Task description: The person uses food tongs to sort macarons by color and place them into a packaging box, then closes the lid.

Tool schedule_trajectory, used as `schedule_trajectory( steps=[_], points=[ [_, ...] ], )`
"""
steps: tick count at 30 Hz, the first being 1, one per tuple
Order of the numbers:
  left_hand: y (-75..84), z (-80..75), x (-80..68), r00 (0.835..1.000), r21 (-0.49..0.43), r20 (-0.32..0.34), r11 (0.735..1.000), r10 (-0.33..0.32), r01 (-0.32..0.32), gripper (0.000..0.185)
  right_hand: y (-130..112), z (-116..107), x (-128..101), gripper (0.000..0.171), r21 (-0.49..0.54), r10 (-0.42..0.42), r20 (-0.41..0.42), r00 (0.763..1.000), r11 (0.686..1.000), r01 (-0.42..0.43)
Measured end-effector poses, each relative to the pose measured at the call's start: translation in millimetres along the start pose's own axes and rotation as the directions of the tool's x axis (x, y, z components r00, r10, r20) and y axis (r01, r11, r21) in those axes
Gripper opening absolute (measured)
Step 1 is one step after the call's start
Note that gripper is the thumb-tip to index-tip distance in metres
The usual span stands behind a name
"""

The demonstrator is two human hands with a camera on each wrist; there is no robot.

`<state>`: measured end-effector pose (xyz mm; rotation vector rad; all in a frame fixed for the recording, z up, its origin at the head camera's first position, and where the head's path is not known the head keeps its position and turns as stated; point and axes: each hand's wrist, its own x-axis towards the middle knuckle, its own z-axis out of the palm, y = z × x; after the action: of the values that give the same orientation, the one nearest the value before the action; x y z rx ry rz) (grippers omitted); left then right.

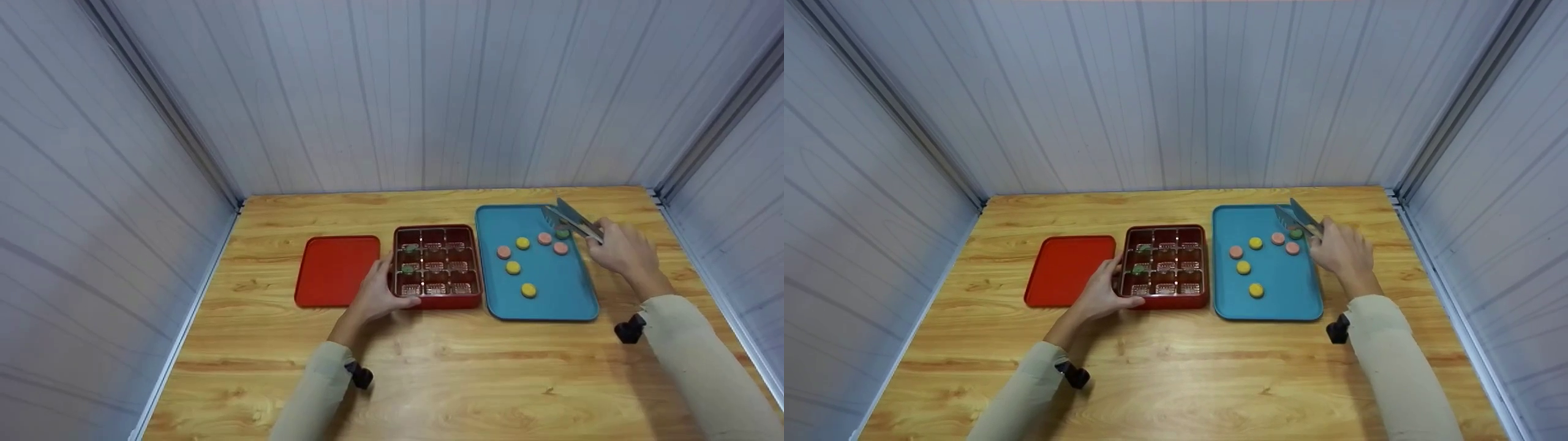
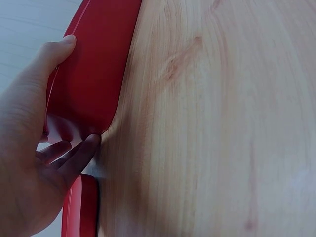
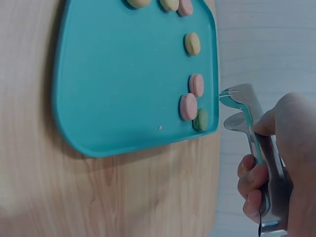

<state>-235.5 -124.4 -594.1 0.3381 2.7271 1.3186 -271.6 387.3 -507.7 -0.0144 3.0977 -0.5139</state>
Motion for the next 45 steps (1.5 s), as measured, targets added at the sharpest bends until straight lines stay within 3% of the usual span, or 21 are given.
schedule_trajectory(
  steps=[10,20,45],
  points=[
    [-3.3,0.5,2.1,1.000,0.034,-0.015,0.999,0.028,-0.027,0.131,6.3,6.3,-3.7,0.047,-0.019,0.040,0.068,0.997,0.999,-0.039],
    [0.3,0.2,0.8,1.000,0.013,0.006,1.000,-0.002,0.002,0.132,9.0,9.6,-4.4,0.047,-0.013,0.064,0.118,0.991,0.998,-0.063],
    [-1.0,0.3,-0.9,1.000,-0.007,-0.006,1.000,0.000,0.000,0.131,10.7,6.7,-3.2,0.039,0.018,0.048,0.133,0.990,0.999,-0.051]
  ],
)
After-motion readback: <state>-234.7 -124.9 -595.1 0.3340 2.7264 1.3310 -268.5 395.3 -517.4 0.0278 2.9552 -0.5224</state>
